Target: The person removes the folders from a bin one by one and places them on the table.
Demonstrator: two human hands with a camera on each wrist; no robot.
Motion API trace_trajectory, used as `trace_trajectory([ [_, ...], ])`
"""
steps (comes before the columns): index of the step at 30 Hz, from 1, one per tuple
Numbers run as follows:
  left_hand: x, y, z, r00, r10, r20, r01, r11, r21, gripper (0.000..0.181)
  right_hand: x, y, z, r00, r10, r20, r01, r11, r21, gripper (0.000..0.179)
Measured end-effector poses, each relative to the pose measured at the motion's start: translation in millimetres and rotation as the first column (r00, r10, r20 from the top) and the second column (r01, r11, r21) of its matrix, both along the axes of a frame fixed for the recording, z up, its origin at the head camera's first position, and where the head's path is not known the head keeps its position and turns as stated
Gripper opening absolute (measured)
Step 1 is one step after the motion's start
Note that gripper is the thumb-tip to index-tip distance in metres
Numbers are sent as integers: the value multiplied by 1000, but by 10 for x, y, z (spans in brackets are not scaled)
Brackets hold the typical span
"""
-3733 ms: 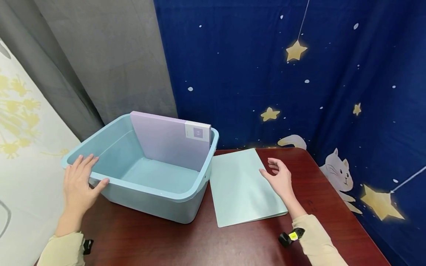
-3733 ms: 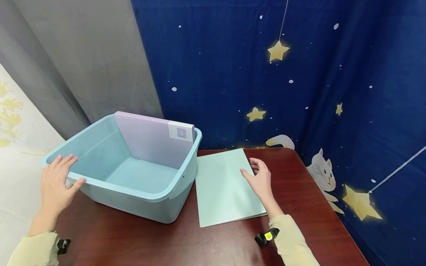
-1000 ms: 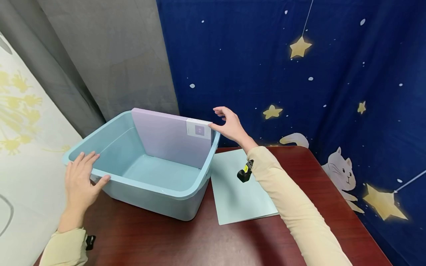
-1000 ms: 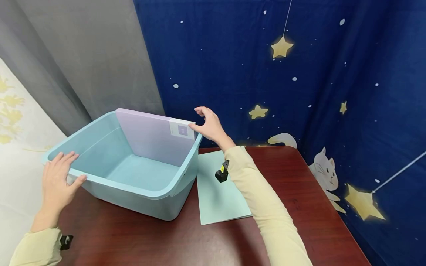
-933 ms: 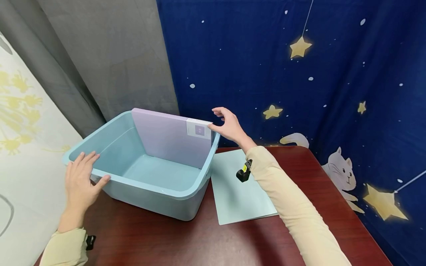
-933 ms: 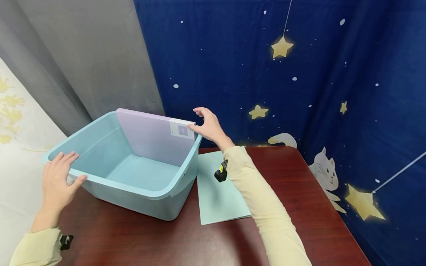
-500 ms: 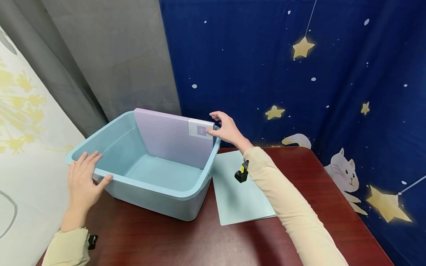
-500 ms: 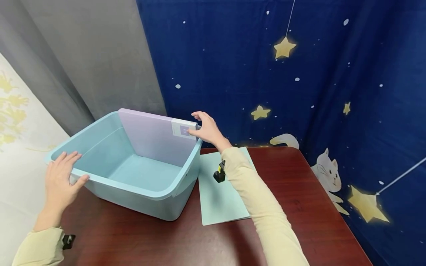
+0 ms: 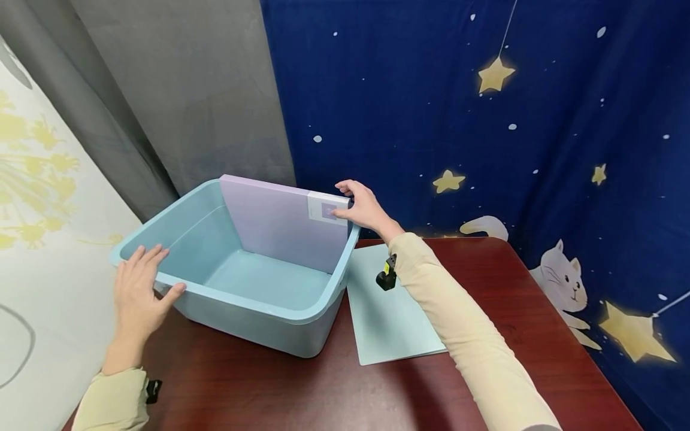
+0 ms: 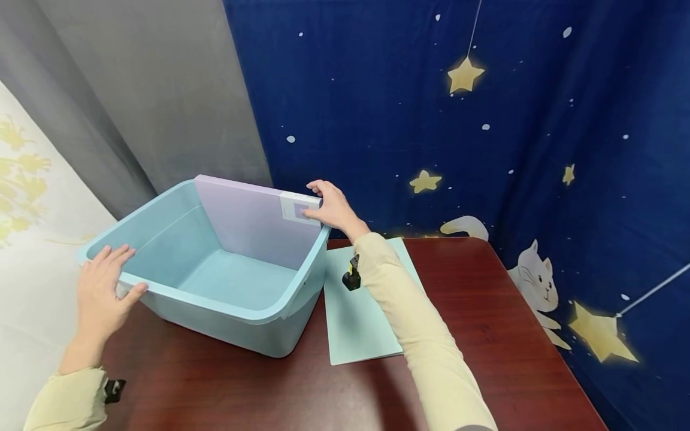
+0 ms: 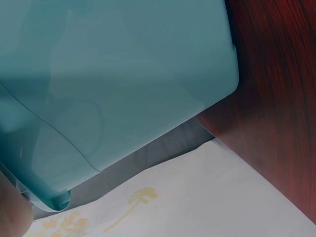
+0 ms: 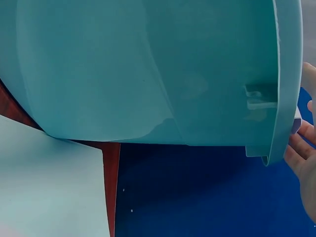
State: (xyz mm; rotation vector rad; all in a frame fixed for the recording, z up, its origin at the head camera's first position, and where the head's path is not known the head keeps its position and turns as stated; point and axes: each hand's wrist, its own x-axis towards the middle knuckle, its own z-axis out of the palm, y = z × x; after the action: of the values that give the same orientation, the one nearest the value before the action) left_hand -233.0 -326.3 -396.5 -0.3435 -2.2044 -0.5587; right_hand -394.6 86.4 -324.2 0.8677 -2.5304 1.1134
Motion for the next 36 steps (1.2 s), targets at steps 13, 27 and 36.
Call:
trace_trajectory([
  [13,-5,5,18,1000,2,10,-2,1000,2,88,-25,-114,89,998,7,55,-10,998,60,55],
  [27,-26,7,-17,1000,0,-17,0,1000,4,90,-19,-243,68,1000,22,6,-22,989,145,31],
  [36,-18,-1,-27,1000,4,-11,-4,1000,-1,87,-8,-303,1,995,36,90,-40,998,42,27],
])
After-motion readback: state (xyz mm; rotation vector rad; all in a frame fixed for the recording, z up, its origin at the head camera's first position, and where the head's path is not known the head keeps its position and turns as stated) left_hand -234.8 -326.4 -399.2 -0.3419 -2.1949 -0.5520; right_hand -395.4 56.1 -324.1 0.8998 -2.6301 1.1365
